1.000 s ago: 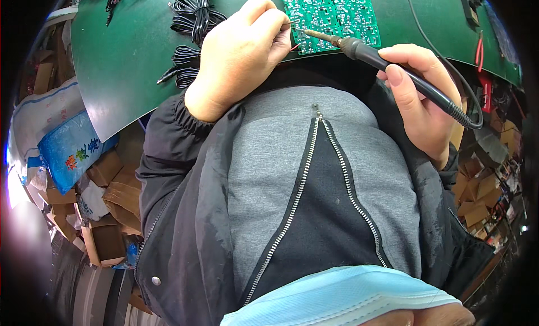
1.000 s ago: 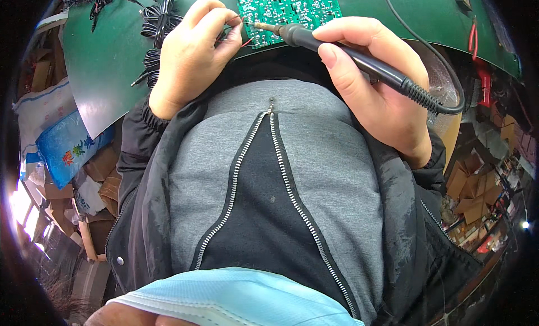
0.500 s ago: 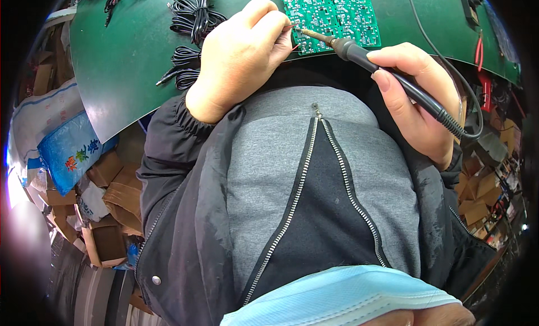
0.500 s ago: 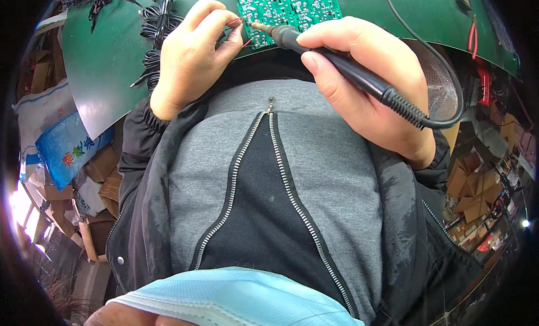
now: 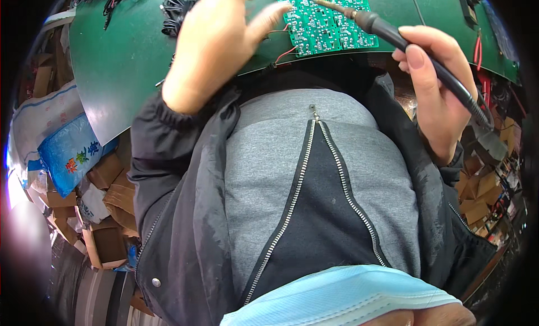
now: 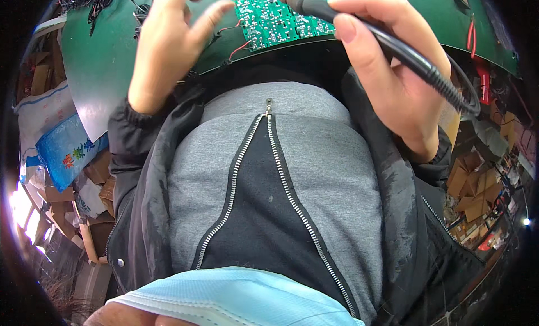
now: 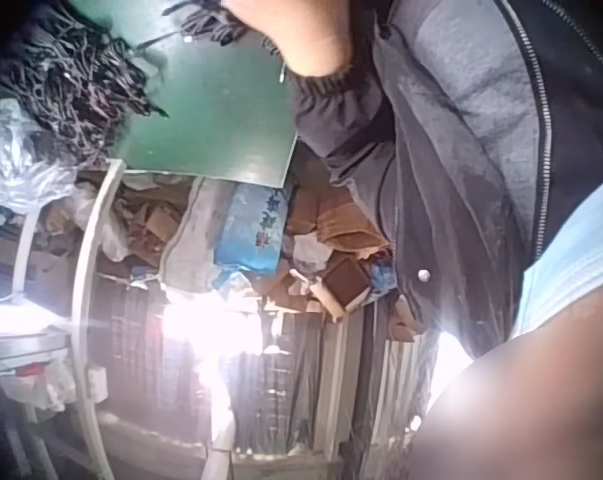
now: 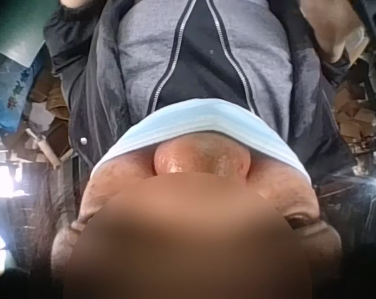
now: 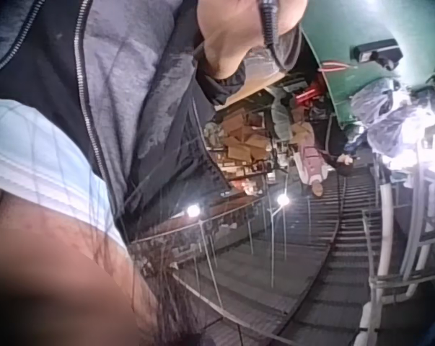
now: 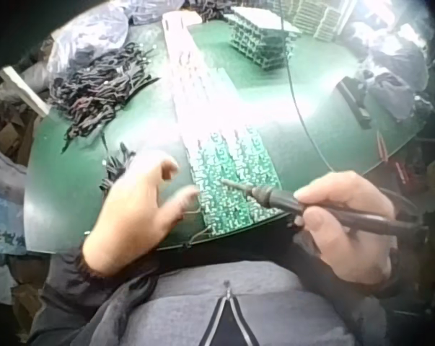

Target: Soldering wires onto a series of printed circuit boards on a workbench.

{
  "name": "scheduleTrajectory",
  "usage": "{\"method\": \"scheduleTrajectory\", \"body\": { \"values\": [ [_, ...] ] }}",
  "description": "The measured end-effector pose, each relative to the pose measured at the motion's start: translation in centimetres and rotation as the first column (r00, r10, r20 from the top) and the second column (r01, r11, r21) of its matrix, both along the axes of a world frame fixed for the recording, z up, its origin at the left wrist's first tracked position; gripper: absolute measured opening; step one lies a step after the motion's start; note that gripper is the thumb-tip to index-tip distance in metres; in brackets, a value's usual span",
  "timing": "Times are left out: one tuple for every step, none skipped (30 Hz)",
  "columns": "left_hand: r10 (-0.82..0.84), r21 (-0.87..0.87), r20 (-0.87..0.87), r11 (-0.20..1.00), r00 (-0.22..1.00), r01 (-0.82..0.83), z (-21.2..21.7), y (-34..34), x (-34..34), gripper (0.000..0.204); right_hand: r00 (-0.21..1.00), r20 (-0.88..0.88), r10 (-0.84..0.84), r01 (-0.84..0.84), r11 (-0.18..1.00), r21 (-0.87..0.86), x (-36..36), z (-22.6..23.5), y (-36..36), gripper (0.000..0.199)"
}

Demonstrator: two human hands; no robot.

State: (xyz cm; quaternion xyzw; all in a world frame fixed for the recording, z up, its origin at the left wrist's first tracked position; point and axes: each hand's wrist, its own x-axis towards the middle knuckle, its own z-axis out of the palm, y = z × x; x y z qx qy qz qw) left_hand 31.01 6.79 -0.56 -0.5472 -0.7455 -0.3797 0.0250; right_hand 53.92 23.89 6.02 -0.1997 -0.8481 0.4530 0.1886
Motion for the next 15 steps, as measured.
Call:
{"method": "scheduleTrajectory", "body": {
  "values": [
    [0.036, -0.054, 0.011, 0.998, 0.999, -0.036, 0.2, 0.3, -0.4, 0.016, 0.999, -0.033, -0.040, 0.040, 0.999, -0.001, -0.3, -0.1, 0.1, 0.021],
    [0.073, -0.108, 0.019, 0.992, 0.997, -0.071, 0.5, 0.5, -0.6, 0.017, 0.998, -0.038, -0.041, 0.041, 0.999, -0.002, -0.4, 0.1, 0.0, 0.021],
    [0.036, -0.136, 0.100, 0.990, 0.994, -0.022, 0.6, 0.4, -0.7, 0.017, 0.998, -0.022, -0.054, 0.053, 0.998, -0.021, -0.5, 0.2, -0.1, 0.021],
    [-0.006, -0.155, 0.183, 0.987, 0.983, 0.035, 0.3, 0.5, -1.0, 0.017, 0.997, -0.003, -0.072, 0.072, 0.997, -0.034, -0.7, 0.1, 0.0, 0.021],
    [-0.040, -0.069, 0.101, 0.997, 0.994, 0.047, -0.7, 0.2, -0.9, 0.014, 0.997, -0.029, -0.068, 0.067, 0.996, -0.052, -0.8, 0.0, -0.1, 0.020],
    [0.023, -0.204, 0.235, 0.979, 0.972, 0.027, -1.3, -0.3, -0.7, 0.018, 0.997, -0.033, -0.068, 0.067, 0.996, -0.053, -0.9, 0.0, 0.0, 0.020],
    [0.000, -0.168, 0.184, 0.985, 0.983, 0.032, -1.6, -0.5, -0.5, 0.016, 0.997, -0.001, -0.083, 0.083, 0.995, -0.052, -0.8, 0.0, 0.1, 0.020],
    [-0.021, -0.133, 0.132, 0.990, 0.991, 0.039, -1.7, -0.5, -0.4, 0.015, 0.995, 0.032, -0.097, 0.098, 0.994, -0.051, -0.7, -0.1, 0.3, 0.020],
    [-0.020, -0.134, 0.132, 0.990, 0.991, 0.038, -1.7, -0.3, -0.5, 0.015, 0.995, 0.033, -0.096, 0.097, 0.994, -0.052, -0.6, -0.2, 0.4, 0.020],
    [-0.059, -0.085, 0.041, 0.994, 0.997, 0.062, -1.5, 0.1, -0.6, 0.014, 0.996, 0.028, -0.083, 0.085, 0.995, -0.058, -0.5, -0.3, 0.5, 0.020],
    [-0.093, -0.039, -0.052, 0.995, 0.994, 0.091, -1.4, 0.3, -0.6, 0.014, 0.997, 0.023, -0.071, 0.072, 0.995, -0.064, -0.4, -0.3, 0.5, 0.020],
    [-0.090, -0.041, -0.050, 0.995, 0.995, 0.088, -1.1, 0.3, -0.3, 0.014, 0.997, 0.025, -0.069, 0.070, 0.995, -0.066, -0.4, -0.3, 0.5, 0.020],
    [-0.040, -0.129, 0.081, 0.990, 0.996, 0.050, -0.7, 0.1, 0.1, 0.014, 0.997, 0.026, -0.078, 0.079, 0.995, -0.061, -0.5, -0.4, 0.6, 0.020],
    [0.023, -0.220, 0.206, 0.975, 0.978, 0.023, -0.5, 0.0, 0.4, 0.015, 0.996, 0.028, -0.087, 0.089, 0.995, -0.056, -0.6, -0.4, 0.6, 0.020],
    [0.024, -0.221, 0.207, 0.975, 0.978, 0.023, -0.5, 0.1, 0.4, 0.015, 0.996, 0.029, -0.087, 0.088, 0.994, -0.057, -0.7, -0.5, 0.6, 0.020]
  ]
}}
